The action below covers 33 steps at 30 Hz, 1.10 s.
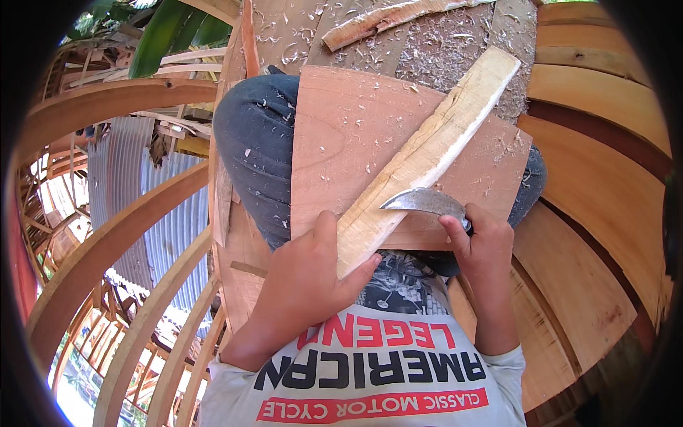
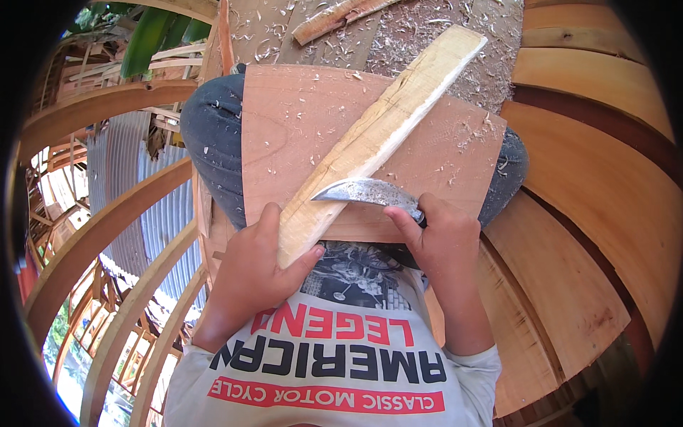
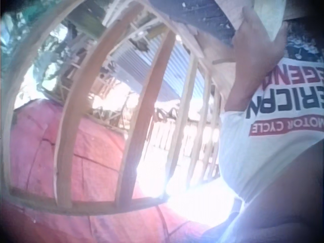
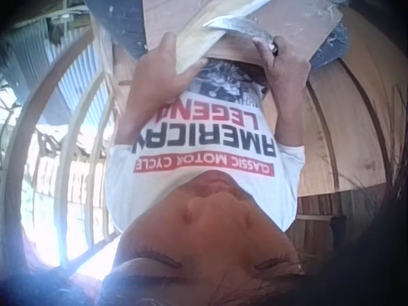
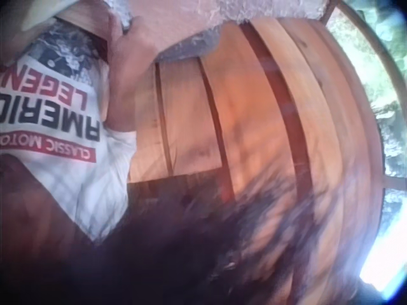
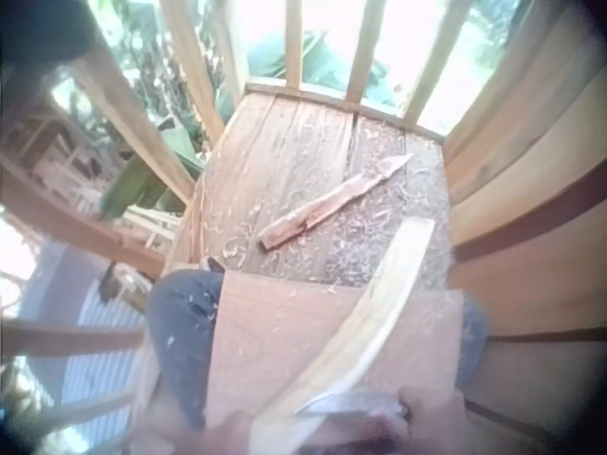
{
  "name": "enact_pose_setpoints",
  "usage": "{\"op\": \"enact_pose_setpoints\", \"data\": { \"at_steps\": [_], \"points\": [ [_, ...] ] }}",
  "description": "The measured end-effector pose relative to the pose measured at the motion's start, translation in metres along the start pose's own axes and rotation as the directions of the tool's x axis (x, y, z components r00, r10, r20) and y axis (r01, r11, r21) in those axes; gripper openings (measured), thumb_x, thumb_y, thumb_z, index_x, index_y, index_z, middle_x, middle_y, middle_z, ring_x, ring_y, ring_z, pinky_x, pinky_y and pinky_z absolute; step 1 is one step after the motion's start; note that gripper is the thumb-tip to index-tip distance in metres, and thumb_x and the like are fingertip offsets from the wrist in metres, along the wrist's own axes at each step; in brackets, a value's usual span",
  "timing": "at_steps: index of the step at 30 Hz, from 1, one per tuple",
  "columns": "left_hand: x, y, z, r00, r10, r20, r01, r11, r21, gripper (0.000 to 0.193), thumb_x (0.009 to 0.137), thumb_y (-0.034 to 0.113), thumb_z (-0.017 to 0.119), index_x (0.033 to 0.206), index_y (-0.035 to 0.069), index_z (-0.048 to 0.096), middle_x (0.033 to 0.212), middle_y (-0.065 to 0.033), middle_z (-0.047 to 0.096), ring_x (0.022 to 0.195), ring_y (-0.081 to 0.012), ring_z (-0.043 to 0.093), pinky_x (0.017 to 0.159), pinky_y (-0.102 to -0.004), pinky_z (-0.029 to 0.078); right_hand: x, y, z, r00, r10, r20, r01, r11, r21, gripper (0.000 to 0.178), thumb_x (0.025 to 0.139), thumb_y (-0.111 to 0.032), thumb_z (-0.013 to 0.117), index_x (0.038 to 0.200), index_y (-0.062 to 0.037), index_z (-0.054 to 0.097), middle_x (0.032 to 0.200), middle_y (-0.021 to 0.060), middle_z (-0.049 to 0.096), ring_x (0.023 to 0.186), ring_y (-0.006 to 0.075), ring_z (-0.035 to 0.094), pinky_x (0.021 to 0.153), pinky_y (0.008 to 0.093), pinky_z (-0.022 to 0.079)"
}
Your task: The person sits cross-legged and uses a curved knife to shave and shape a long, thin piece of light-colored wood. They hold the wood against a flat board on their lap and repeatedly scrape the surface to remove shavings, refining the wood's shape.
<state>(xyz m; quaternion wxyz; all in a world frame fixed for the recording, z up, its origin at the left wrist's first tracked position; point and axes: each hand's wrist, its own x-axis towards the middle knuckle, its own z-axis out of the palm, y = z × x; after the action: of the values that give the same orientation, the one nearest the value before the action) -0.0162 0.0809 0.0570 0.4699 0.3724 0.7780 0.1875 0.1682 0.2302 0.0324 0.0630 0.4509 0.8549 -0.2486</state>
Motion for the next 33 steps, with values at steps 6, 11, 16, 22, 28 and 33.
{"op": "enact_pose_setpoints", "data": {
  "at_steps": [6,11,16,22,28,33],
  "points": [
    [0.001,0.007,-0.002,1.0,-0.022,0.017,0.021,1.0,0.014,0.046,0.079,0.034,0.066,0.093,-0.004,0.044,0.07,-0.0259,0.059,0.065,-0.0427,0.061,0.057,-0.0456,0.047,0.012,0.015,0.0,0.983,0.048,-0.175,-0.058,0.997,-0.055,0.05,0.079,-0.047,0.066,0.064,-0.0006,0.056,0.054,0.018,0.052,0.052,0.0353,0.056,0.047,0.039,0.043],
    [-0.004,0.008,-0.005,0.99,-0.1,0.102,0.104,0.994,-0.034,0.047,0.079,0.031,0.066,0.099,-0.005,0.046,0.072,-0.0264,0.058,0.068,-0.0407,0.06,0.061,-0.0442,0.045,0.026,0.024,-0.022,0.938,0.275,-0.208,-0.261,0.961,0.094,0.049,0.08,-0.045,0.066,0.063,-0.0001,0.055,0.054,0.0178,0.052,0.051,0.0352,0.056,0.047,0.0388,0.043],
    [-0.002,0.0,-0.001,0.987,-0.036,0.158,0.06,0.987,-0.15,0.051,0.082,0.036,0.065,0.098,-0.007,0.044,0.074,-0.029,0.058,0.073,-0.0443,0.061,0.063,-0.0447,0.047,-0.007,-0.009,-0.001,0.997,-0.076,-0.002,0.075,0.99,0.117,0.049,0.077,-0.046,0.069,0.061,-0.0019,0.053,0.053,0.0155,0.052,0.048,0.0326,0.055,0.045,0.037,0.041],
    [-0.006,-0.007,0.007,0.975,-0.019,0.222,0.114,0.898,-0.426,0.051,0.085,0.037,0.061,0.101,-0.008,0.044,0.082,-0.0293,0.058,0.081,-0.0367,0.063,0.069,-0.0401,0.047,-0.003,-0.003,0.002,0.995,-0.093,-0.043,0.096,0.994,0.06,0.052,0.071,-0.05,0.071,0.06,-0.0036,0.052,0.052,0.0138,0.051,0.047,0.0311,0.054,0.044,0.0363,0.041],
    [-0.005,-0.009,0.01,0.962,-0.019,0.271,0.15,0.869,-0.472,0.052,0.087,0.038,0.058,0.104,-0.009,0.044,0.083,-0.028,0.059,0.08,-0.0308,0.063,0.07,-0.038,0.047,0.004,0.003,0.001,0.988,-0.118,-0.095,0.119,0.993,0.005,0.054,0.07,-0.054,0.07,0.059,-0.0044,0.051,0.051,0.0123,0.05,0.047,0.0296,0.054,0.043,0.0353,0.04],
    [-0.005,-0.01,0.009,0.964,0.004,0.265,0.134,0.855,-0.501,0.054,0.087,0.039,0.057,0.106,-0.01,0.044,0.082,-0.0267,0.059,0.078,-0.0284,0.063,0.069,-0.0364,0.047,0.009,0.006,0.001,0.985,-0.113,-0.131,0.109,0.993,-0.032,0.056,0.07,-0.056,0.069,0.058,-0.0048,0.05,0.051,0.0121,0.05,0.046,0.0293,0.053,0.043,0.0347,0.04]
  ]
}}
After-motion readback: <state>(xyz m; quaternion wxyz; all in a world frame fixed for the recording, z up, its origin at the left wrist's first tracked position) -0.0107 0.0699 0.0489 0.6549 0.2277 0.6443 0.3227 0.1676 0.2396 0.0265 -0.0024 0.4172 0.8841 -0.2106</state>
